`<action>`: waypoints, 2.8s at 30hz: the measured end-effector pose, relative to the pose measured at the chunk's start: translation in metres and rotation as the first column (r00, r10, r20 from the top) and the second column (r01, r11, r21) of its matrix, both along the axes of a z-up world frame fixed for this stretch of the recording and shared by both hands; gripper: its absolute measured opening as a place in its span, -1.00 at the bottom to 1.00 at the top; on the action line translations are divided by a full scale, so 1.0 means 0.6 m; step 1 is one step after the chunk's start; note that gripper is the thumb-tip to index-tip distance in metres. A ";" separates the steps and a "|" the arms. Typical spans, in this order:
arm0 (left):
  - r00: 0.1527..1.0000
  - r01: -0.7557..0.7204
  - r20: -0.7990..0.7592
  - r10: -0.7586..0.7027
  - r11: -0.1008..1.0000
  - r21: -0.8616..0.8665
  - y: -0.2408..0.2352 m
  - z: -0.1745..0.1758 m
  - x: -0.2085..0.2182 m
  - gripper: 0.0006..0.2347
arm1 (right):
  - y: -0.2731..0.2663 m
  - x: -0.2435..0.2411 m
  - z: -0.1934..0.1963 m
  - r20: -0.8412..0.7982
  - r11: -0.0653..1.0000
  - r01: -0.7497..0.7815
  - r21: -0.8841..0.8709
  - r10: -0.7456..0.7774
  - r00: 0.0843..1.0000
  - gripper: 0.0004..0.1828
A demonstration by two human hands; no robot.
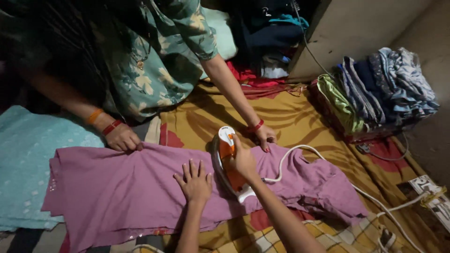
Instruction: Ironing a purple garment on a bed.
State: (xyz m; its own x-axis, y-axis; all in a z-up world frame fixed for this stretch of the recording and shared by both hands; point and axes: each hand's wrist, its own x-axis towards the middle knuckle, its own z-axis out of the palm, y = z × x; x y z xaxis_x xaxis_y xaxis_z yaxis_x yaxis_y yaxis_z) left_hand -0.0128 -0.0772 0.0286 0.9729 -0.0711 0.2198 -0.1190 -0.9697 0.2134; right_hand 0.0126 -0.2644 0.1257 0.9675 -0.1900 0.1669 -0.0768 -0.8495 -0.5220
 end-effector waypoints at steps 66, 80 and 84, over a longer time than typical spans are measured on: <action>0.992 0.000 -0.123 0.016 0.992 0.125 -0.009 0.032 -0.025 -0.45 | -0.097 0.069 0.008 -0.054 0.995 0.094 -0.041 -0.097 0.994 -0.19; 0.993 -0.010 -0.116 0.030 0.985 0.171 -0.009 0.030 -0.016 -0.45 | -0.081 0.083 0.031 -0.052 0.987 0.154 -0.042 -0.156 0.986 -0.16; 0.996 -0.001 -0.084 0.016 0.985 0.172 -0.012 0.010 -0.014 -0.44 | -0.081 0.080 0.023 -0.029 0.988 0.157 -0.014 -0.157 0.987 -0.15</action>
State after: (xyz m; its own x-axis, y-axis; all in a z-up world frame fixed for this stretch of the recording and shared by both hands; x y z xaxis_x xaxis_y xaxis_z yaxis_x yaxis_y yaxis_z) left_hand -0.0209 -0.0845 0.0343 0.9883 -0.0920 0.1221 -0.0990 -0.9937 0.0530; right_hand 0.0606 -0.3132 0.1393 0.9305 -0.3380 0.1413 -0.2250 -0.8315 -0.5079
